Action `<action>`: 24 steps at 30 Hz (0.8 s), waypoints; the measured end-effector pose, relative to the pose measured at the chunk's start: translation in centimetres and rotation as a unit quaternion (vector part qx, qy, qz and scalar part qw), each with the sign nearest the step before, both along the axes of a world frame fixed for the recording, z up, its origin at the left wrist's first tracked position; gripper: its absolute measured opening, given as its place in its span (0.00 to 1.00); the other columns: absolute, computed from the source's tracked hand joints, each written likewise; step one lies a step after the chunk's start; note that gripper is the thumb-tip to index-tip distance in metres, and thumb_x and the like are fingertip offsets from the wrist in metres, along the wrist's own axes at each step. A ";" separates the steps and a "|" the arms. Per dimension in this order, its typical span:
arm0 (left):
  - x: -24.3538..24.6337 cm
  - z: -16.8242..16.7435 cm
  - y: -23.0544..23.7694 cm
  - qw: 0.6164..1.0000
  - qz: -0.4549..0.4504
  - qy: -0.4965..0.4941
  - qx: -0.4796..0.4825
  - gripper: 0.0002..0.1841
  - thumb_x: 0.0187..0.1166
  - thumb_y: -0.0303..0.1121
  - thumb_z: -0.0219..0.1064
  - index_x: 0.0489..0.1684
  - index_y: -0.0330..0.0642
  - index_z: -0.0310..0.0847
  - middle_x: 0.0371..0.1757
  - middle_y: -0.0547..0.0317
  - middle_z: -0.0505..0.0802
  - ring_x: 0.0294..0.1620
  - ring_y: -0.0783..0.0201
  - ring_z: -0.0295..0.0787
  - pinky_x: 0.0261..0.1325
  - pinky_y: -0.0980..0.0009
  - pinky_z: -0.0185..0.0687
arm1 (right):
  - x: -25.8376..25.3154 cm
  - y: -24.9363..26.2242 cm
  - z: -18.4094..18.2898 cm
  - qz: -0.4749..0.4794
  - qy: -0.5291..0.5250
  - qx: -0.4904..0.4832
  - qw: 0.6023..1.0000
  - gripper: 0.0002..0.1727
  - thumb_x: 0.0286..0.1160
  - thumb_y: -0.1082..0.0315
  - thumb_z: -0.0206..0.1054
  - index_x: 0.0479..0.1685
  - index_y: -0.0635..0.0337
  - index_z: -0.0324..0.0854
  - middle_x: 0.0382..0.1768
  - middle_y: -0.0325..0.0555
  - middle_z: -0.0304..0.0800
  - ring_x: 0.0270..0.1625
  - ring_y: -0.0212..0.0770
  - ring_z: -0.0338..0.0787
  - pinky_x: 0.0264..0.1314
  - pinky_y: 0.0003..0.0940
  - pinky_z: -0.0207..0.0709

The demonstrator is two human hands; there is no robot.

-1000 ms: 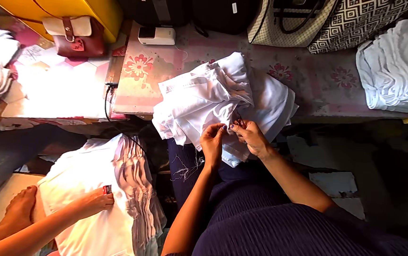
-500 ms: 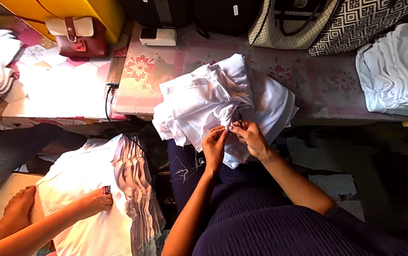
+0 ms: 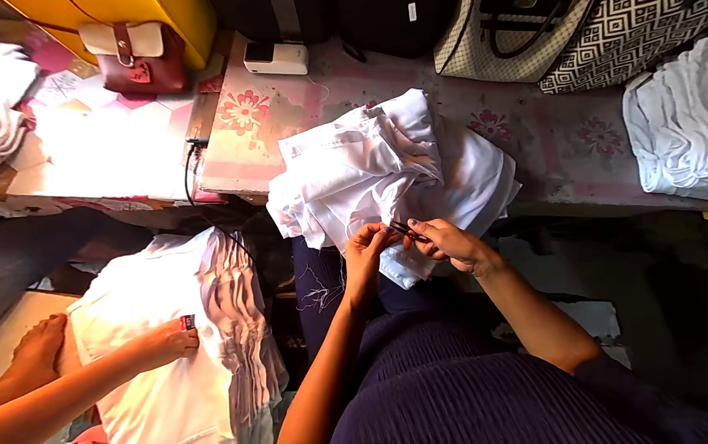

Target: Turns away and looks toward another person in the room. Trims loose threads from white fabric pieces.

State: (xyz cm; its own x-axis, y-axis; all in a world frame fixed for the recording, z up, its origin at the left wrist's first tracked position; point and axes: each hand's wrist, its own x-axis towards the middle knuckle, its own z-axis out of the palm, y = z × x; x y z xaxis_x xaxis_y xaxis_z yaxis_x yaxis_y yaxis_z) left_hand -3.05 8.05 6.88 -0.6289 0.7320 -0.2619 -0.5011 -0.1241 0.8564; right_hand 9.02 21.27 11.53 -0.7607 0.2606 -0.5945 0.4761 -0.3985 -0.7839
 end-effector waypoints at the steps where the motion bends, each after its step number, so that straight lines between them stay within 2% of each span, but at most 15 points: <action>1: 0.0 -0.1 -0.1 1.000 0.005 0.009 0.003 0.08 0.82 0.17 0.59 0.36 0.34 0.84 0.36 0.56 0.95 0.41 0.62 0.95 0.56 0.62 0.92 | -0.1 0.0 -0.1 0.002 0.004 -0.006 1.000 0.25 0.97 0.53 0.43 0.38 0.56 0.82 0.12 0.23 0.57 0.11 0.18 0.53 0.13 0.14 0.47; 4: -0.2 0.0 0.0 1.000 0.016 0.021 0.004 0.09 0.80 0.16 0.59 0.34 0.33 0.84 0.36 0.56 0.95 0.41 0.63 0.95 0.57 0.64 0.92 | -0.2 0.2 -0.1 0.018 0.017 -0.009 1.000 0.25 0.97 0.53 0.42 0.38 0.55 0.81 0.11 0.23 0.57 0.11 0.18 0.53 0.13 0.14 0.47; 9: -0.4 -0.3 -0.1 1.000 0.004 0.028 0.012 0.08 0.78 0.16 0.60 0.33 0.33 0.85 0.43 0.53 0.95 0.46 0.62 0.95 0.59 0.64 0.91 | 0.0 0.6 0.0 0.029 0.015 -0.031 0.999 0.26 0.97 0.53 0.41 0.38 0.55 0.81 0.11 0.23 0.57 0.10 0.18 0.53 0.14 0.14 0.47; 14: -0.2 -0.6 0.0 0.999 -0.003 0.034 0.022 0.09 0.77 0.16 0.61 0.32 0.33 0.86 0.44 0.53 0.95 0.47 0.64 0.94 0.59 0.65 0.90 | -0.4 0.7 -0.7 0.024 0.037 -0.035 0.998 0.25 0.97 0.53 0.42 0.38 0.54 0.81 0.11 0.23 0.57 0.11 0.18 0.53 0.14 0.14 0.47; 21: -0.3 -1.1 0.0 0.999 -0.003 0.045 0.029 0.09 0.75 0.18 0.60 0.30 0.35 0.86 0.44 0.54 0.95 0.49 0.64 0.93 0.60 0.65 0.88 | -0.7 0.0 -1.8 -0.052 0.072 -0.015 0.996 0.20 0.96 0.59 0.47 0.38 0.57 0.81 0.12 0.23 0.60 0.12 0.18 0.55 0.14 0.14 0.48; 24: 0.2 -1.4 0.2 0.998 0.023 -0.006 0.064 0.09 0.76 0.18 0.58 0.33 0.34 0.85 0.41 0.54 0.95 0.46 0.63 0.94 0.59 0.64 0.89 | -0.3 0.4 -1.5 -0.073 0.099 0.004 0.992 0.21 0.96 0.59 0.44 0.38 0.56 0.79 0.13 0.23 0.60 0.12 0.18 0.55 0.15 0.14 0.50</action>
